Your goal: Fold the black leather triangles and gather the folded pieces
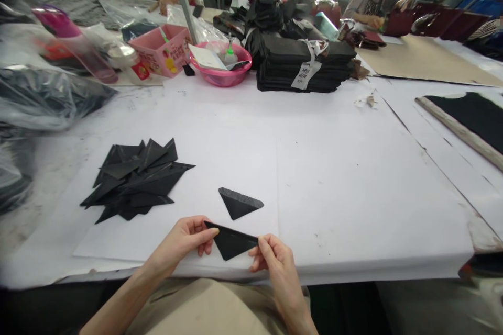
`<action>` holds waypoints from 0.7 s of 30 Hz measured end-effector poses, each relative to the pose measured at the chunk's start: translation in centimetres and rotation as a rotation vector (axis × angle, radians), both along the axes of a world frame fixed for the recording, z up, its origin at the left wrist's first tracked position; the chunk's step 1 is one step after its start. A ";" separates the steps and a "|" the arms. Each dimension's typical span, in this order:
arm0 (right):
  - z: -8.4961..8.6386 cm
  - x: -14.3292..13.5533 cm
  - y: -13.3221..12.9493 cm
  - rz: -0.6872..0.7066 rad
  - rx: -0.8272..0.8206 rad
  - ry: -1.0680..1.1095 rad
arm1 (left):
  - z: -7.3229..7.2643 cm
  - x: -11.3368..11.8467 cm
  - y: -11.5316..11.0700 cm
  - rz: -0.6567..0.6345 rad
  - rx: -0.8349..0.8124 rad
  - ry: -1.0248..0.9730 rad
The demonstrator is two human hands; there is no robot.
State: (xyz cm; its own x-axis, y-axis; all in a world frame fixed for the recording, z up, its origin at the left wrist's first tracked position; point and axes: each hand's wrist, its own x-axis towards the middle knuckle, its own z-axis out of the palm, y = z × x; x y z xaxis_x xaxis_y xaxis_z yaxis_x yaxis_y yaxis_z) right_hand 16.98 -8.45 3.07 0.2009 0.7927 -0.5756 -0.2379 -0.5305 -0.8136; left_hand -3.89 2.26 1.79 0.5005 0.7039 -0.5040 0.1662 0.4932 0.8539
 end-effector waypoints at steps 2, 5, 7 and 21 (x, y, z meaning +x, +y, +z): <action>-0.1 -0.1 0.0 -0.007 -0.010 0.011 | -0.2 0.0 -0.1 0.027 -0.006 -0.009; -0.4 -0.3 0.1 -0.004 -0.018 0.007 | -0.2 -0.1 -0.1 0.053 -0.007 -0.019; -0.4 -0.3 0.3 0.012 -0.014 -0.017 | -0.2 -0.2 -0.1 0.048 0.006 -0.021; 0.0 -1.6 1.9 0.062 0.058 -0.079 | -0.6 -0.9 0.0 0.016 0.050 0.009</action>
State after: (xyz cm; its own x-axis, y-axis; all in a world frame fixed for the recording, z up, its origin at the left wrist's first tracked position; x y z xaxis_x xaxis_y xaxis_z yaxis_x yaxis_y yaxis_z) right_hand 15.34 -6.53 3.07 0.1939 0.8365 -0.5125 -0.1399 -0.4935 -0.8584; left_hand -4.80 2.29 1.19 0.4851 0.7361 -0.4721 0.1661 0.4524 0.8762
